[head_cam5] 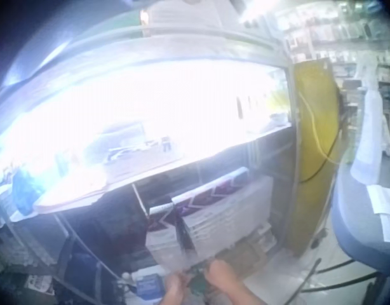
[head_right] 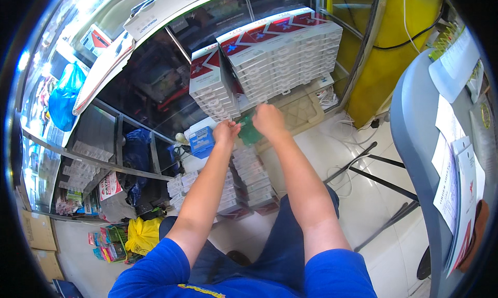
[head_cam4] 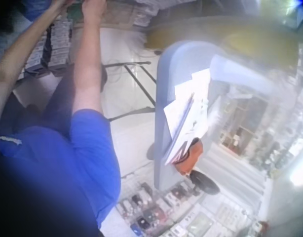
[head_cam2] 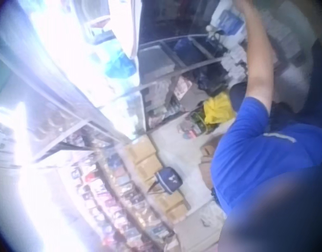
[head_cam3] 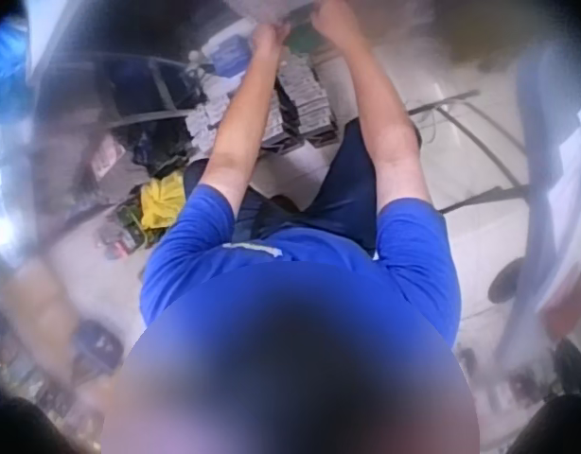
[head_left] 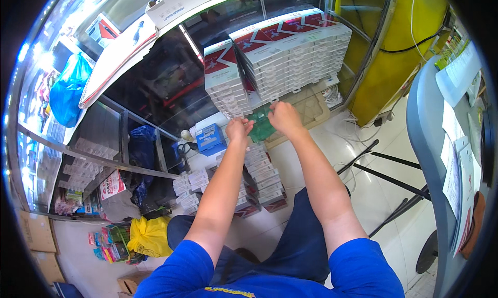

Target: The person sits on the floor and repeatedly picks up small white boxes from a nearby stack, then places them into a growing stack on the floor. The person handles the boxes one at a time, aligning them as they build the pile.

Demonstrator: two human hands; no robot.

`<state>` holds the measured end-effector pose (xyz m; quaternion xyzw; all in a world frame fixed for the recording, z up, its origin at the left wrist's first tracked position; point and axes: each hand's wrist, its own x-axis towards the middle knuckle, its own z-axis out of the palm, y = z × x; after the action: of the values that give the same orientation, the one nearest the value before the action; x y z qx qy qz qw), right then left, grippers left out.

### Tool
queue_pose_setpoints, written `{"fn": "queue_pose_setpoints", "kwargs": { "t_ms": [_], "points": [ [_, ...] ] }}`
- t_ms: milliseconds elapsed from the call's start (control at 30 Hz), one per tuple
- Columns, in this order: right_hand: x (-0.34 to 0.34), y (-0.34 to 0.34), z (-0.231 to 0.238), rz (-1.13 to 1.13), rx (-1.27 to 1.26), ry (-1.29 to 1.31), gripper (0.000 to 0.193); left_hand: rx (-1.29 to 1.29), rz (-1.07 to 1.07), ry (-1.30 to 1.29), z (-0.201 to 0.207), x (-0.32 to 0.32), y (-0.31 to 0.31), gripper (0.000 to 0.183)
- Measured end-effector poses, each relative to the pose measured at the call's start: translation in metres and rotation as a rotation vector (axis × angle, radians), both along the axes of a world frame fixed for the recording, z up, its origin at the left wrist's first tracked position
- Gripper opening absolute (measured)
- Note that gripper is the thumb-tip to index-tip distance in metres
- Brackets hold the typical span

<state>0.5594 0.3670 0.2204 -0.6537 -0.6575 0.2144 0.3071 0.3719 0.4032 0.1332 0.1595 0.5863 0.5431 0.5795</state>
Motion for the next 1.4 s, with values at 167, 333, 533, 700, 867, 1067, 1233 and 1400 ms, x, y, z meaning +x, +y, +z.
{"fn": "queue_pose_setpoints", "kwargs": {
  "t_ms": [167,333,533,700,867,1067,1233,1400],
  "points": [
    [-0.015,0.017,-0.019,0.082,-0.052,0.005,0.021,-0.009,-0.128,0.078,0.009,-0.006,0.005,0.018],
    [-0.035,0.039,-0.049,0.072,-0.049,0.165,0.033,-0.028,-0.426,0.127,0.028,0.006,0.021,0.028],
    [-0.051,0.060,-0.066,-0.175,-0.485,1.200,0.055,0.040,-0.091,0.523,0.008,-0.023,-0.012,0.034],
    [-0.078,0.041,-0.057,-0.038,-0.491,1.565,0.073,0.276,-0.041,0.359,-0.013,-0.049,0.013,0.043],
    [-0.056,0.045,-0.051,-0.086,-0.610,1.219,0.076,0.250,-0.105,0.198,-0.010,-0.055,0.029,0.049],
    [-0.047,0.056,-0.070,-0.151,-0.380,0.918,0.070,0.279,-0.198,0.358,-0.007,-0.051,0.020,0.048],
    [-0.052,0.064,-0.089,-0.132,-0.253,0.662,0.065,0.285,-0.212,0.397,0.000,-0.046,0.017,0.049],
    [-0.055,0.059,-0.092,-0.205,-0.185,0.646,0.055,0.268,-0.232,0.361,0.008,-0.052,0.014,0.050]
  ]
}}
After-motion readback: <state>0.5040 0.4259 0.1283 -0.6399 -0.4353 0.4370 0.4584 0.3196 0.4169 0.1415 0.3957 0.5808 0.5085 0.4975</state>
